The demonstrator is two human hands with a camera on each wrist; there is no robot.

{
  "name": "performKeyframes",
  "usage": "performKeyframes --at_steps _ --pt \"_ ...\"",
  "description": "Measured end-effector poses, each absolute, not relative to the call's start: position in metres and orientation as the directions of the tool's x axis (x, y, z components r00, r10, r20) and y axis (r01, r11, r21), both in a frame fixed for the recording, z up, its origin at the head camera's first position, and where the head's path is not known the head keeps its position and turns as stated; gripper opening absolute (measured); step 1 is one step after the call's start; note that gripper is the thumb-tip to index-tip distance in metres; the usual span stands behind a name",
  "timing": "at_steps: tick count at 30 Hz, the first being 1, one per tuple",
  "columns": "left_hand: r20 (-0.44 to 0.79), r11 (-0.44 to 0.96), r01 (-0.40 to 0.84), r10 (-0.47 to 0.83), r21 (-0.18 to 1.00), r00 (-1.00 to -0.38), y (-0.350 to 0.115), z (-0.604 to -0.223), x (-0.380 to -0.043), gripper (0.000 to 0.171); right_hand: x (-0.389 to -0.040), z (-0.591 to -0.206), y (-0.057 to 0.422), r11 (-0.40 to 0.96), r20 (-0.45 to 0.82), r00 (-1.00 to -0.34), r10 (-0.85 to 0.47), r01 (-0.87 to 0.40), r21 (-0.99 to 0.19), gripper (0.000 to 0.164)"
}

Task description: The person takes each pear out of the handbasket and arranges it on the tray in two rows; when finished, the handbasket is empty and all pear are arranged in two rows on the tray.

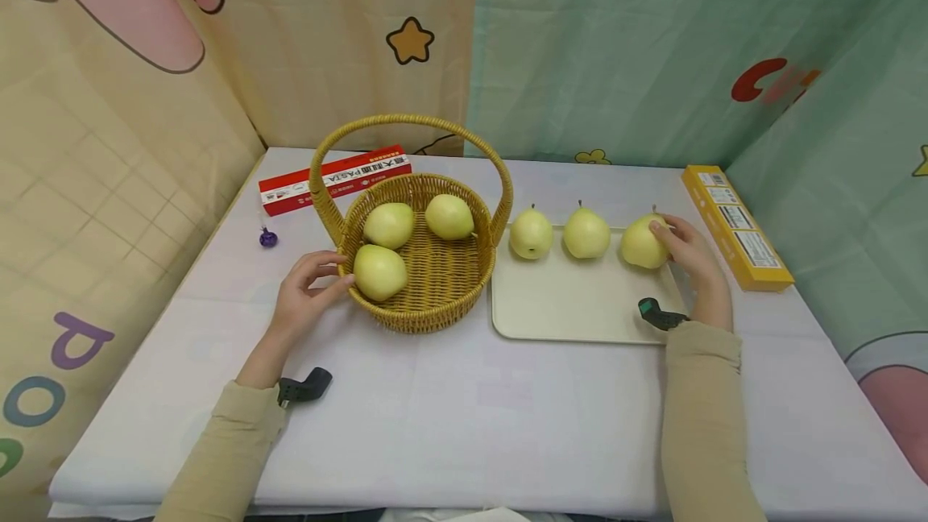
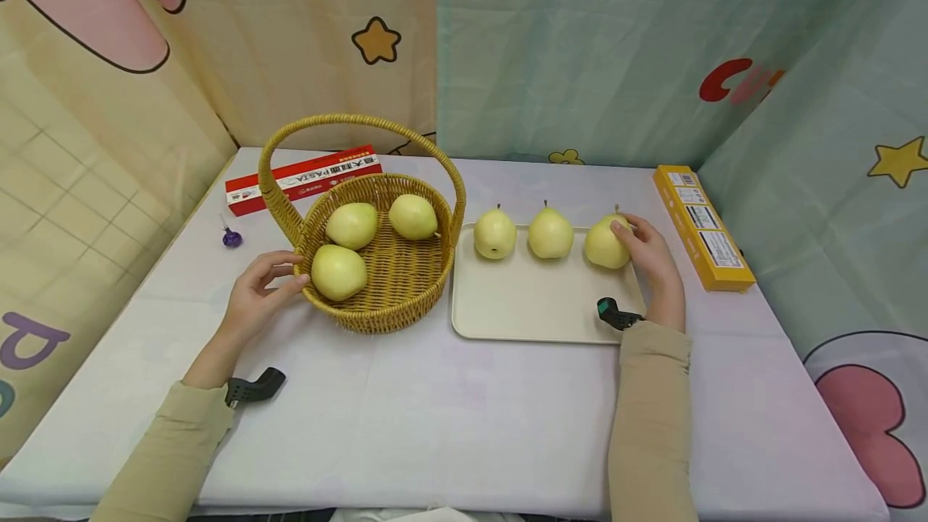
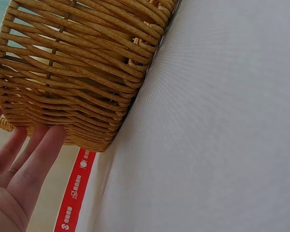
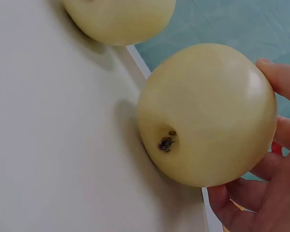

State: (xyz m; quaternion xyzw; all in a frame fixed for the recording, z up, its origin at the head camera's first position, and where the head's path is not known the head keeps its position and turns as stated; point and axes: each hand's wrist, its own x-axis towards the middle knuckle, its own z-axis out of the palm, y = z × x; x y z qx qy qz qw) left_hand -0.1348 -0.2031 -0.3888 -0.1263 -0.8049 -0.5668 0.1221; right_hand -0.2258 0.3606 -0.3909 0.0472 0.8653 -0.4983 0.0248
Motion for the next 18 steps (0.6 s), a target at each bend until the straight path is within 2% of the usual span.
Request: performKeyframes --at_steps 3,7,10,13,18 --pt "0.335 0.325 0.338 0.066 0.883 -0.940 -0.203 -0.389 -0.134 0.031 -0.228 -0.395 0.359 0.446 -0.035 -0.997 0.066 0.061 -0.893 0.066" --pt "0.327 0.330 0.330 0.065 0.885 -0.943 -0.204 -0.388 -0.134 0.032 -0.231 -0.400 0.355 0.367 0.039 -0.994 0.104 0.002 -0.930 0.041" --pt "0.323 0.332 0.324 0.061 0.886 -0.945 -0.204 -0.388 -0.134 0.032 -0.234 -0.404 0.353 0.366 0.090 -0.986 0.138 -0.034 -0.930 0.025" --pt "0.325 0.336 0.326 0.060 0.884 -0.944 -0.204 -0.389 -0.134 0.032 -0.236 -0.405 0.352 0.389 0.103 -0.982 0.156 -0.035 -0.921 0.028" --pt "0.332 0.331 0.333 0.062 0.883 -0.941 -0.204 -0.390 -0.135 0.032 -0.236 -0.404 0.352 0.408 0.016 -0.992 0.124 0.036 -0.912 0.049"
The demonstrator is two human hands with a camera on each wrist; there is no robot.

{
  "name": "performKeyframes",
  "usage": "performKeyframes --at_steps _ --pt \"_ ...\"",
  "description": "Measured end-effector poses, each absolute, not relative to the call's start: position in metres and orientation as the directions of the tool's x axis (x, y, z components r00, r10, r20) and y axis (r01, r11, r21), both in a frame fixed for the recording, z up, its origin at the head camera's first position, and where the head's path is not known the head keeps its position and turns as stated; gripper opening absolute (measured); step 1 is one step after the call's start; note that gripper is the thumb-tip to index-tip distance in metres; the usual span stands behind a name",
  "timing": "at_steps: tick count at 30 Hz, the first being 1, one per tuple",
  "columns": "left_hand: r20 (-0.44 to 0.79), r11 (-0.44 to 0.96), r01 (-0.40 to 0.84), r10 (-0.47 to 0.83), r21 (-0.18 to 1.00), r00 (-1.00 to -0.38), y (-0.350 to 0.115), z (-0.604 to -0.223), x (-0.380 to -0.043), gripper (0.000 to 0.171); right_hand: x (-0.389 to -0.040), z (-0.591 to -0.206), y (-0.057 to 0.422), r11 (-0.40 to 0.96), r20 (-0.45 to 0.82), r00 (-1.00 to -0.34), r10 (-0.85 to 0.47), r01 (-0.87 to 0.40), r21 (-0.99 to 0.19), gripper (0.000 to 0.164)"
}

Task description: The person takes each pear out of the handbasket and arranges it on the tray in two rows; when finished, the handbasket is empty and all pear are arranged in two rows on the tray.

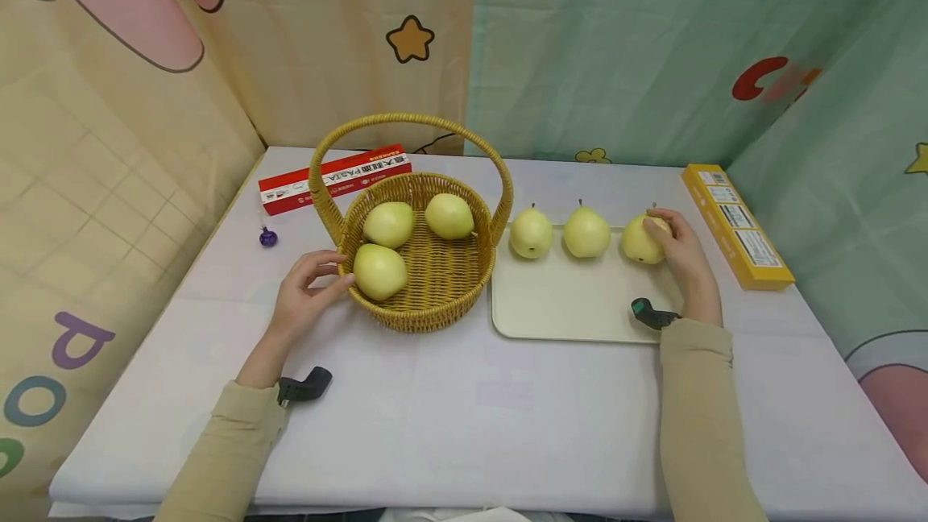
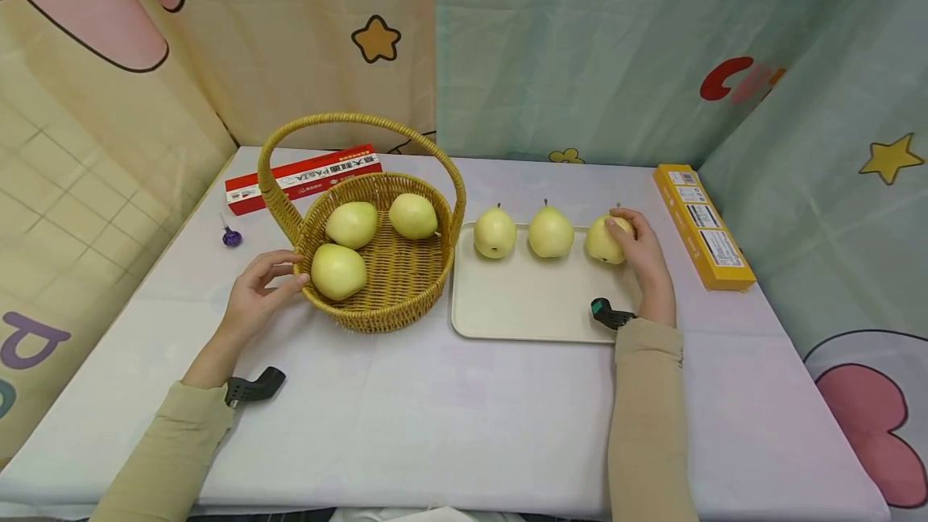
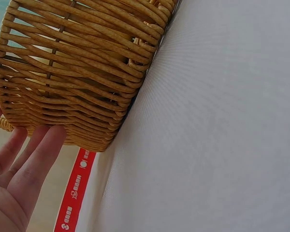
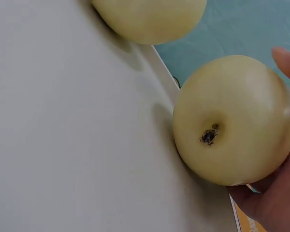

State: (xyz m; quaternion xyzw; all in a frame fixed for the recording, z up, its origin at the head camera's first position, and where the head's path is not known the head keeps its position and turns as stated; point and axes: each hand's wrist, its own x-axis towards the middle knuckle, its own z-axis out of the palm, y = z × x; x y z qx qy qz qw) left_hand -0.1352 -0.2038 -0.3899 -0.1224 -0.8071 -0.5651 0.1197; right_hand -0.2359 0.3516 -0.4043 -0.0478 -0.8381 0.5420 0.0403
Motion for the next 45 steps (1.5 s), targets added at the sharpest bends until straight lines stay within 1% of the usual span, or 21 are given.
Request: performKeyframes --at_steps 2,4,7,13,20,30,38,45 --pt "0.334 0.331 0.336 0.063 0.882 -0.940 -0.204 -0.390 -0.135 0.032 -0.236 -0.404 0.352 0.432 -0.024 -0.994 0.107 0.069 -0.899 0.064" --pt "0.336 0.332 0.337 0.063 0.881 -0.940 -0.204 -0.390 -0.136 0.032 -0.236 -0.403 0.353 0.476 -0.043 -0.995 0.092 0.082 -0.876 0.074" --pt "0.339 0.337 0.340 0.063 0.878 -0.939 -0.203 -0.389 -0.135 0.032 -0.237 -0.404 0.354 0.502 -0.053 -0.996 0.069 0.081 -0.861 0.080" --pt "0.344 0.345 0.344 0.064 0.873 -0.937 -0.202 -0.388 -0.134 0.032 -0.236 -0.403 0.354 0.472 -0.072 -0.997 0.040 0.083 -0.878 0.085" --pt "0.339 0.355 0.338 0.063 0.871 -0.939 -0.202 -0.386 -0.134 0.032 -0.236 -0.402 0.354 0.471 -0.090 -0.996 0.005 0.081 -0.878 0.087" --pt "0.333 0.353 0.332 0.060 0.875 -0.941 -0.202 -0.387 -0.133 0.032 -0.219 -0.376 0.336 0.455 -0.093 -0.995 -0.028 0.070 -0.888 0.089" --pt "0.339 0.349 0.339 0.064 0.874 -0.939 -0.202 -0.387 -0.134 0.032 -0.235 -0.401 0.353 0.490 -0.061 -0.998 -0.012 0.047 -0.871 0.094" --pt "0.343 0.342 0.344 0.067 0.874 -0.937 -0.203 -0.388 -0.135 0.032 -0.232 -0.401 0.354 0.488 -0.058 -0.998 -0.014 0.044 -0.872 0.094"
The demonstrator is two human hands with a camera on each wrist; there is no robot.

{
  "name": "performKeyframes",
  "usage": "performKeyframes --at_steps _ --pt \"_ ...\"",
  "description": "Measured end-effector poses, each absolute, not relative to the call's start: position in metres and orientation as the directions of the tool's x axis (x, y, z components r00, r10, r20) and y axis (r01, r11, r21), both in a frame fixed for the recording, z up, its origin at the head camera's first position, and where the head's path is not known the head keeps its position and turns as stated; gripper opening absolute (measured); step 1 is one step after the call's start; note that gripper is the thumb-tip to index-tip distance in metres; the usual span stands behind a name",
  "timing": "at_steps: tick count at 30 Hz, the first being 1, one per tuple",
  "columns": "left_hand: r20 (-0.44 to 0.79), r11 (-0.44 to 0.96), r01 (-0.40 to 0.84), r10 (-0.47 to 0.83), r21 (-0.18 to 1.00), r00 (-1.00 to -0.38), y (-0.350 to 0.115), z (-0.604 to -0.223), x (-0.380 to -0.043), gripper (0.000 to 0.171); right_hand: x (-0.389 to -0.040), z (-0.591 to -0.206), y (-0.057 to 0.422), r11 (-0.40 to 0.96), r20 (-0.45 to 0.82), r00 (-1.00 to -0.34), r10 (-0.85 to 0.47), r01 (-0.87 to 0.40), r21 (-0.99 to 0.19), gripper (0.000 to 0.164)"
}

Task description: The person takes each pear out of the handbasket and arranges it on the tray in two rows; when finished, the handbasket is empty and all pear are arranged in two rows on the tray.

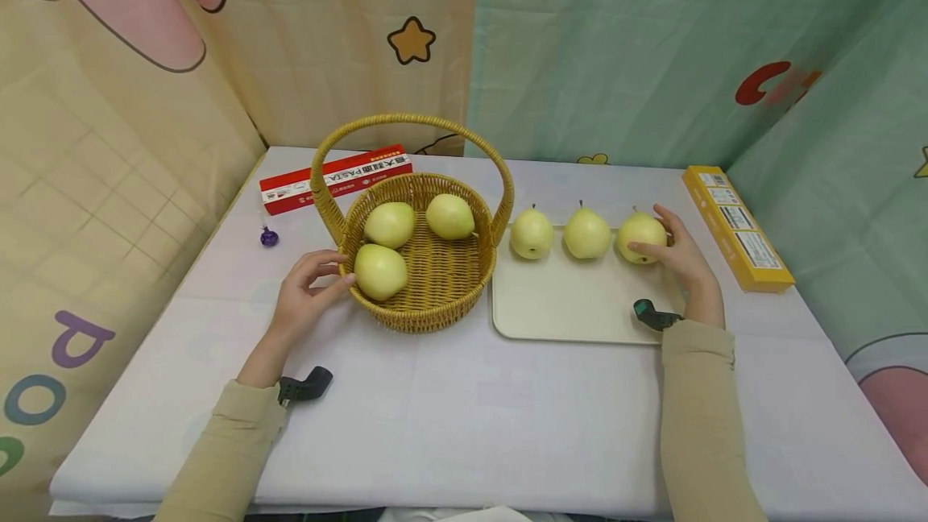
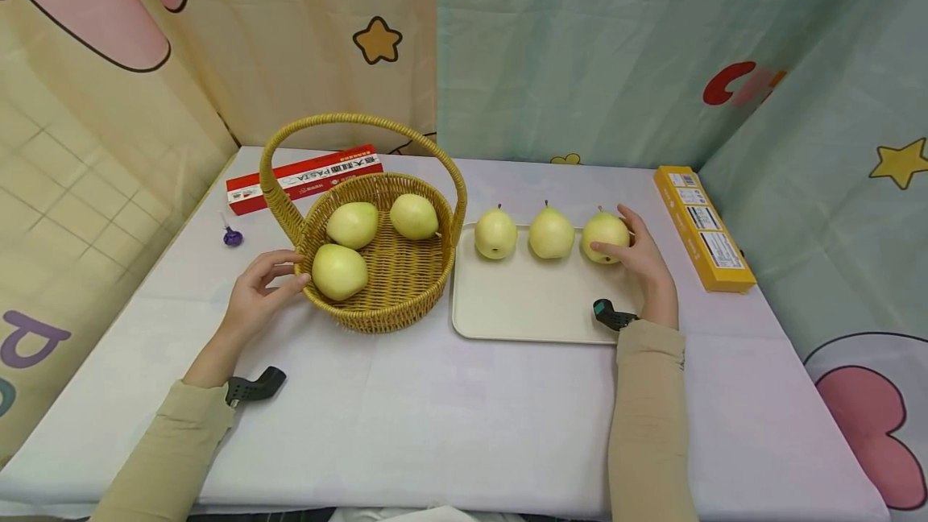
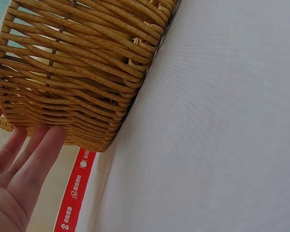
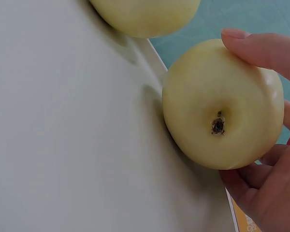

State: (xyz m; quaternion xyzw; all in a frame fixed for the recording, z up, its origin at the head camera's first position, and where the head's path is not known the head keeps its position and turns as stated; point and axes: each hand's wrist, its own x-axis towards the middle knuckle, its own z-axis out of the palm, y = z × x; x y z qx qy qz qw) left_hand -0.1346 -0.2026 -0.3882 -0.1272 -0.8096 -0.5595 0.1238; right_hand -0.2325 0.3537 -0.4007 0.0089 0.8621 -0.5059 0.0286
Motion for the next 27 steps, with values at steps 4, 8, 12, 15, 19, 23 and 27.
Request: performKeyframes --at_steps 4,8,12,15,19,23,27 --pt "0.338 0.343 0.340 0.068 0.876 -0.939 -0.203 -0.389 -0.135 0.032 -0.233 -0.401 0.355 0.486 -0.068 -0.998 -0.014 0.053 -0.872 0.094" --pt "0.335 0.351 0.336 0.067 0.874 -0.940 -0.203 -0.388 -0.135 0.032 -0.234 -0.401 0.356 0.479 -0.077 -0.997 -0.011 0.063 -0.876 0.093" --pt "0.337 0.354 0.338 0.067 0.872 -0.939 -0.203 -0.388 -0.134 0.032 -0.233 -0.397 0.355 0.483 -0.077 -0.997 0.006 0.071 -0.873 0.093" --pt "0.340 0.353 0.341 0.066 0.871 -0.938 -0.203 -0.388 -0.134 0.032 -0.230 -0.390 0.352 0.501 -0.066 -0.998 0.024 0.069 -0.863 0.092" --pt "0.340 0.345 0.340 0.063 0.875 -0.938 -0.202 -0.387 -0.134 0.032 -0.225 -0.378 0.345 0.523 -0.023 -0.998 0.065 0.054 -0.850 0.091" --pt "0.337 0.337 0.337 0.061 0.879 -0.940 -0.202 -0.386 -0.134 0.032 -0.220 -0.358 0.334 0.492 0.072 -0.986 0.151 0.011 -0.871 0.085" --pt "0.338 0.343 0.337 0.060 0.877 -0.939 -0.202 -0.386 -0.134 0.032 -0.211 -0.331 0.313 0.435 0.210 -0.949 0.235 -0.091 -0.896 0.076"
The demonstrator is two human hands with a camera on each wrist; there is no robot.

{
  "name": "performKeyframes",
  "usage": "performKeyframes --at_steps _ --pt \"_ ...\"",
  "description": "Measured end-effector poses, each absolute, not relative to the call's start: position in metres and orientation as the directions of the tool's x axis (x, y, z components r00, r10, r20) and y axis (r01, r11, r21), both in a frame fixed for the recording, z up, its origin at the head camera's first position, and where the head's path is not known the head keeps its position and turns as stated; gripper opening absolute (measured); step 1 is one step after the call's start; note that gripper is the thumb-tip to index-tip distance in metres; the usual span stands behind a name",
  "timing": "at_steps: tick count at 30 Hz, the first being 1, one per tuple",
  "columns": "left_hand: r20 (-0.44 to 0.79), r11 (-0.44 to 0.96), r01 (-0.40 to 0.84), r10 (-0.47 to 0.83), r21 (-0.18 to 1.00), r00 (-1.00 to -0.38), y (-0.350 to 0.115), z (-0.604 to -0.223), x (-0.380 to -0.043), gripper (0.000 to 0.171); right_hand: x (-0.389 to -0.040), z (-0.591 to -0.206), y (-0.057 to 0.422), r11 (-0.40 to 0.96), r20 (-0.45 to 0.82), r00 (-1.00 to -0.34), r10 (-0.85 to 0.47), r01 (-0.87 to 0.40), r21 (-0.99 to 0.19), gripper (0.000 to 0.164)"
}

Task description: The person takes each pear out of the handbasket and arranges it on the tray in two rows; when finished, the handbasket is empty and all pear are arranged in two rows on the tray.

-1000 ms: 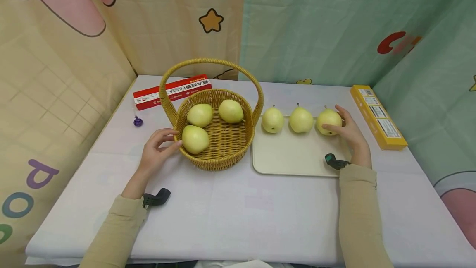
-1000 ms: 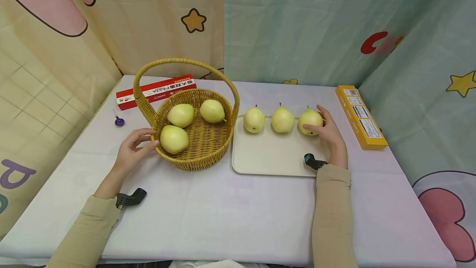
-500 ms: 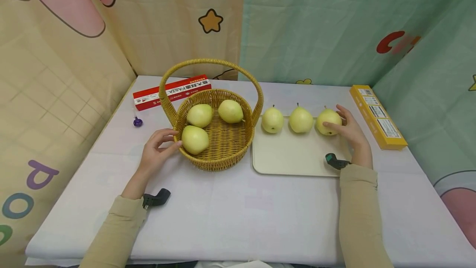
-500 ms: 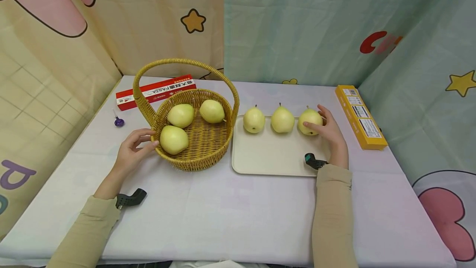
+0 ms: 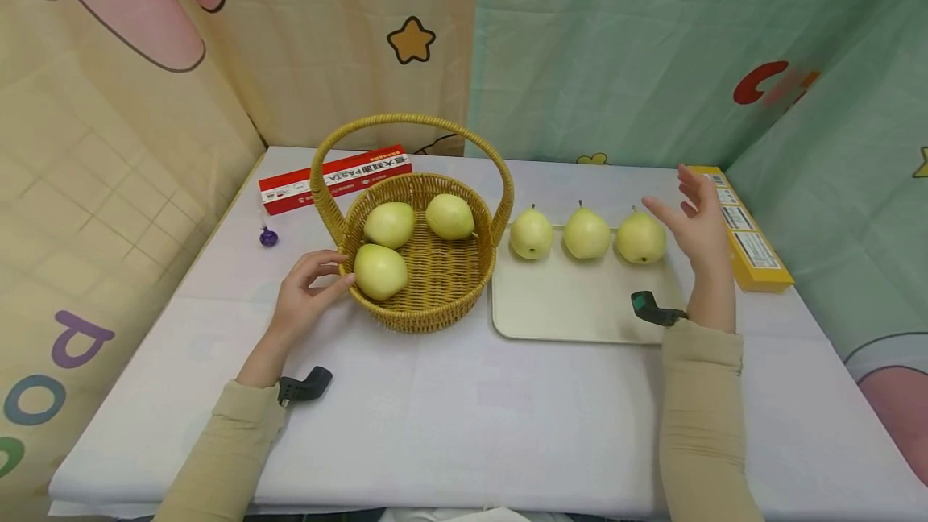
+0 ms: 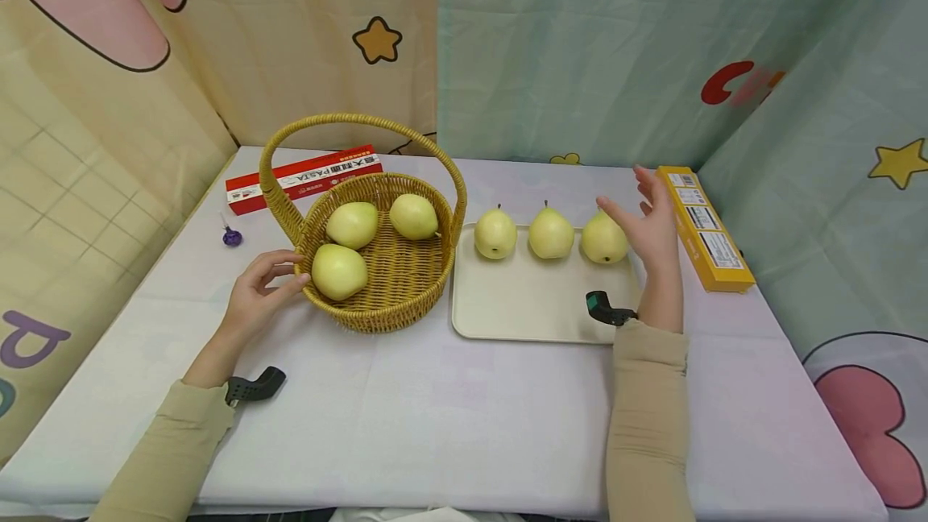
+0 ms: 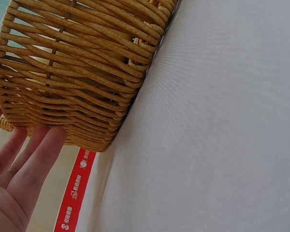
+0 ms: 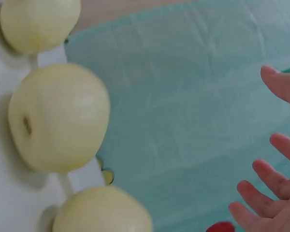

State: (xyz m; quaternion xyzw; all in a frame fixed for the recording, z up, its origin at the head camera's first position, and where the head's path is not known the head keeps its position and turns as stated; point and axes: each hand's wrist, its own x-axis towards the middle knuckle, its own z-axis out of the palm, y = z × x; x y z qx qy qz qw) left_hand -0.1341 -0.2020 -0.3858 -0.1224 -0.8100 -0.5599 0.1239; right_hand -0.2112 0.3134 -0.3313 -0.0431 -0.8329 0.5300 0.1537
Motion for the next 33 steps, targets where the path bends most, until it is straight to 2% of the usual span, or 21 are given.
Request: performKeyframes --at_steps 6,10,15,19,25,29,33 --pt "0.339 0.340 0.340 0.065 0.877 -0.939 -0.202 -0.386 -0.134 0.032 -0.187 -0.295 0.264 0.171 0.399 -0.873 0.280 -0.363 -0.916 0.060" --pt "0.338 0.340 0.339 0.066 0.877 -0.939 -0.202 -0.386 -0.134 0.032 -0.173 -0.286 0.227 0.021 0.538 -0.814 0.220 -0.548 -0.836 0.055" --pt "0.342 0.341 0.342 0.063 0.876 -0.938 -0.202 -0.386 -0.134 0.032 -0.160 -0.281 0.181 -0.075 0.667 -0.736 0.118 -0.677 -0.733 0.052" --pt "0.342 0.338 0.343 0.064 0.877 -0.937 -0.202 -0.387 -0.134 0.032 -0.154 -0.280 0.148 -0.081 0.723 -0.690 0.030 -0.723 -0.686 0.049" --pt "0.338 0.332 0.339 0.063 0.880 -0.939 -0.202 -0.388 -0.135 0.032 -0.153 -0.284 0.102 -0.041 0.744 -0.659 -0.110 -0.745 -0.666 0.049" --pt "0.334 0.333 0.336 0.063 0.881 -0.940 -0.202 -0.387 -0.135 0.032 -0.154 -0.290 0.076 -0.043 0.729 -0.664 -0.165 -0.734 -0.678 0.048" --pt "0.331 0.335 0.333 0.064 0.881 -0.941 -0.202 -0.387 -0.134 0.032 -0.157 -0.298 0.055 -0.047 0.677 -0.711 -0.191 -0.682 -0.730 0.049"
